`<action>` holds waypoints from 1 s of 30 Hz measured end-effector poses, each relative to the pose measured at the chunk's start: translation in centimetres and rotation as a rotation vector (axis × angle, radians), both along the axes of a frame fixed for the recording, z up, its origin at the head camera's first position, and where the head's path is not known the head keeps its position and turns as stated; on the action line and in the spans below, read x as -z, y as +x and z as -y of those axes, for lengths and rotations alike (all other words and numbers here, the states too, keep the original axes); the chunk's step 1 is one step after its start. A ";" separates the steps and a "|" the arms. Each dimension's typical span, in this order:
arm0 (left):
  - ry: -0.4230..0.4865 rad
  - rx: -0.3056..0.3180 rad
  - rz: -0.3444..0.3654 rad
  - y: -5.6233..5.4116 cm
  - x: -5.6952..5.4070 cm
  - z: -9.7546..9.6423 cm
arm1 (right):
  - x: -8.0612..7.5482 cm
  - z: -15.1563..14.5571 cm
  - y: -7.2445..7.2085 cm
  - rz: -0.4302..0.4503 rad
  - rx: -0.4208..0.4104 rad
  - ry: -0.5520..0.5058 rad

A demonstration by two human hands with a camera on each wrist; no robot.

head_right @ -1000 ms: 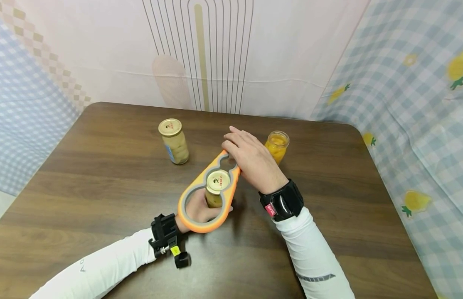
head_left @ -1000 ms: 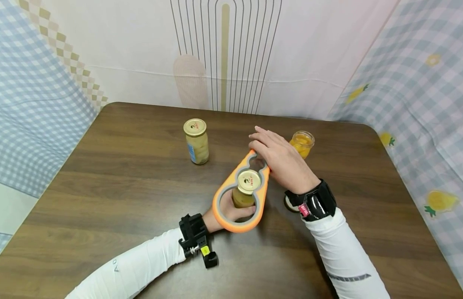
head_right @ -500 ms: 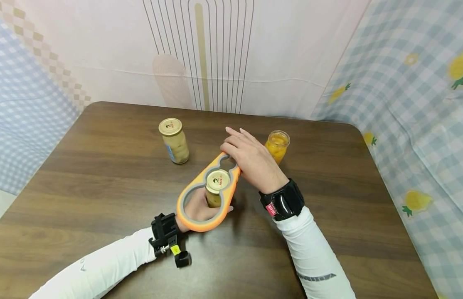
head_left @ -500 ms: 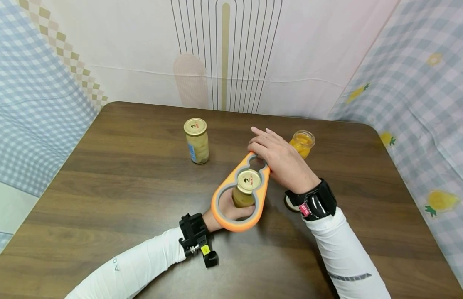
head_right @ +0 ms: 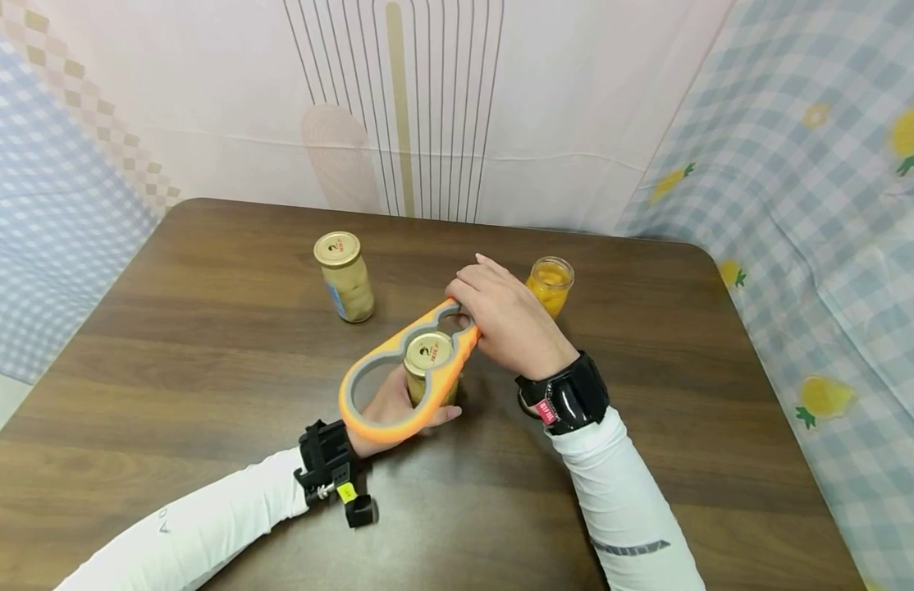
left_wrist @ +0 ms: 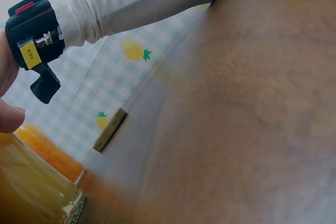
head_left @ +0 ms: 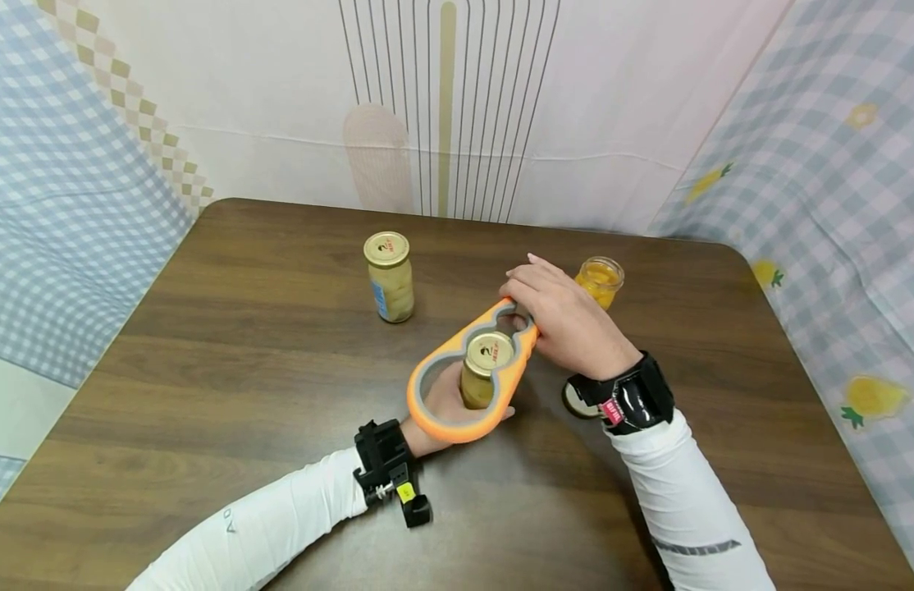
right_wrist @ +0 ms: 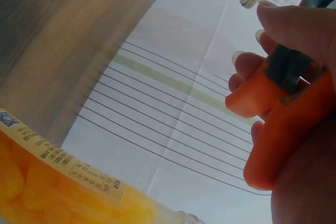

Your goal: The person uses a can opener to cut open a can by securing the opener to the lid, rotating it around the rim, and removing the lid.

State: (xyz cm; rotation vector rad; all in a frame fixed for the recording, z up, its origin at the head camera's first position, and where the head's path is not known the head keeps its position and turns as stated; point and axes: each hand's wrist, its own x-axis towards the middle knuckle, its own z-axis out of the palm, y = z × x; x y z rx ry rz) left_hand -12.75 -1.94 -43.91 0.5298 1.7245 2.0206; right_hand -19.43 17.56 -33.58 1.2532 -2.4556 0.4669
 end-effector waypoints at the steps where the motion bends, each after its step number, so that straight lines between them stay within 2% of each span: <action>1: -0.115 -0.047 -0.086 0.1 0.0 -0.1 | 0.0 0.0 0.0 -0.002 0.004 -0.001; 2: -0.182 -0.082 -0.128 0.1 0.0 -0.1 | -0.1 0.0 0.0 -0.005 0.006 -0.004; 3: -0.282 -0.125 -0.202 0.1 0.0 -0.2 | -0.1 0.0 0.0 -0.007 0.009 -0.009; 4: -0.298 -0.139 -0.215 0.2 0.0 -0.2 | -0.2 0.0 0.0 -0.013 0.012 -0.012; 10: -0.246 -0.121 -0.212 0.2 0.2 -0.1 | -0.3 0.3 0.4 -0.046 0.044 -0.042; 14: -0.208 -0.092 -0.271 0.1 0.2 -0.1 | -0.4 0.4 0.6 -0.060 0.074 -0.061; 19: -0.179 -0.103 -0.336 0.0 0.4 -0.2 | -0.3 0.3 0.7 -0.080 0.098 -0.060; 25: -0.170 -0.143 -0.289 0.2 0.9 -0.2 | -0.3 0.1 1.0 -0.085 0.112 -0.038; 30: -0.128 -0.147 -0.234 0.2 0.7 -0.3 | -0.4 0.1 1.0 -0.096 0.106 -0.047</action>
